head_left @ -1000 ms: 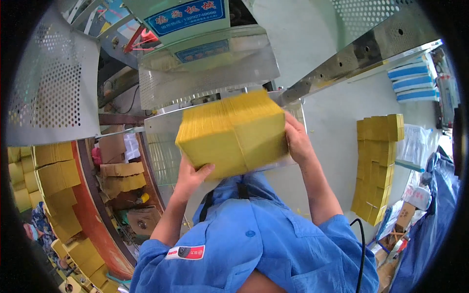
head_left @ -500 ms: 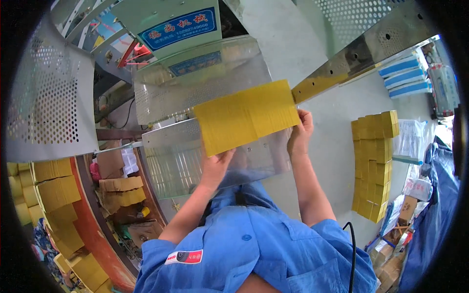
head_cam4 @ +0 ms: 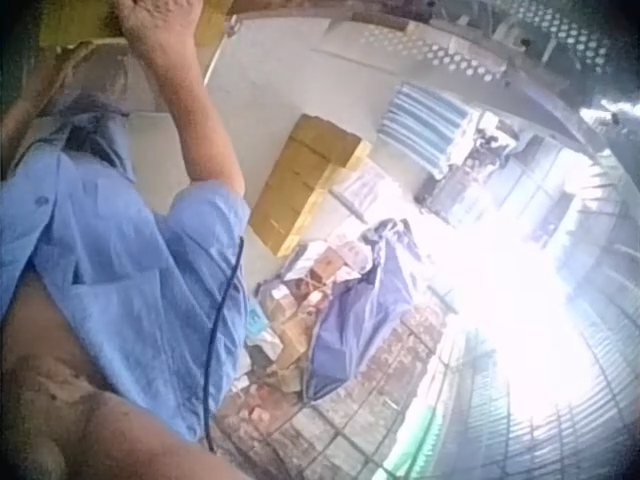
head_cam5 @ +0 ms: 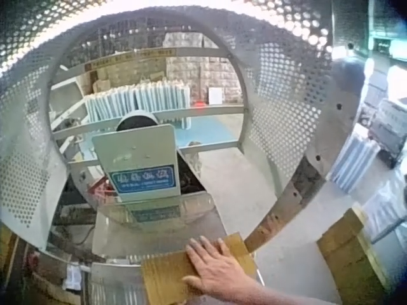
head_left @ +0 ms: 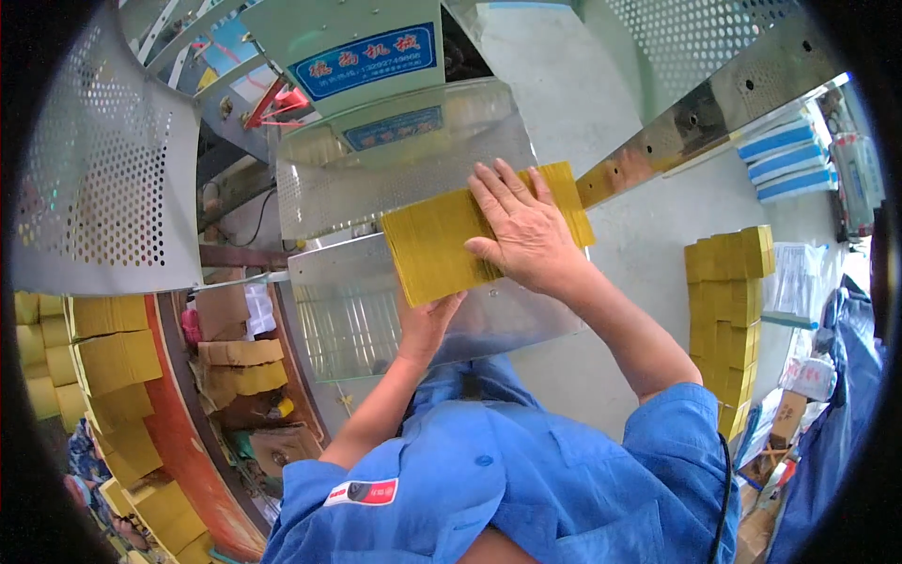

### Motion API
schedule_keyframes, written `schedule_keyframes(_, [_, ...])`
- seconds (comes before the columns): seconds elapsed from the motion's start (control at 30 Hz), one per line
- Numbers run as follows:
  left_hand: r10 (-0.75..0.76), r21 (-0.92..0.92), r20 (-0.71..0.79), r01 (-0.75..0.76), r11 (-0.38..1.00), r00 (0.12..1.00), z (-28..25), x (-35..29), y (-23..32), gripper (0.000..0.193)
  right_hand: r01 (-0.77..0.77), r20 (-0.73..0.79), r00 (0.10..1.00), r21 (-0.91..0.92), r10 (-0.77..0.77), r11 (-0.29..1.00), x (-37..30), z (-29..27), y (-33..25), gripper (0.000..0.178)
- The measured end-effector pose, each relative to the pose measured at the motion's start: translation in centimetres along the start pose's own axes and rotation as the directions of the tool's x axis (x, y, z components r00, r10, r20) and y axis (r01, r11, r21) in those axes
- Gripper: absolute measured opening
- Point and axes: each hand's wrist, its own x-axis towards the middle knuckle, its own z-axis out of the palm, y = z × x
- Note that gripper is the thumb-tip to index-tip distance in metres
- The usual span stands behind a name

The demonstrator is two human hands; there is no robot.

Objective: The recorder is weighing stacks of yellow paper, adding white cardboard separators, and using an industrial strapping machine to bind the stacks.

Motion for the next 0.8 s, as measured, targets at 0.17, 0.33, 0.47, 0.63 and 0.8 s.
schedule_keyframes(0.17, [-0.040,-0.145,-0.058,0.031,0.989,0.998,0.2,-0.5,-0.2,0.025,0.002,-0.146,0.989,0.055,0.006,0.999,0.0,-3.4,-1.4,0.080])
schedule_keyframes(0.33, [0.017,-0.044,-0.076,-0.020,0.999,0.997,1.1,-0.3,2.0,0.021,-0.022,-0.057,0.998,0.141,0.030,0.990,-2.0,0.6,-0.2,0.078])
schedule_keyframes(0.47, [0.012,0.025,-0.060,-0.010,1.000,0.998,-0.1,-1.0,0.6,0.026,-0.004,-0.480,0.817,0.549,0.319,0.836,-8.0,-1.4,2.3,0.047])
schedule_keyframes(0.63, [0.085,0.044,-0.006,-0.085,0.995,0.996,0.4,0.3,0.8,0.030,-0.327,0.019,0.784,0.862,0.621,0.386,-12.7,4.6,7.5,0.037])
schedule_keyframes(0.8, [-0.030,-0.169,-0.009,0.028,0.985,1.000,-0.5,1.5,0.4,0.032,-0.242,-0.100,0.820,0.831,0.564,0.500,-9.9,6.5,5.4,0.039])
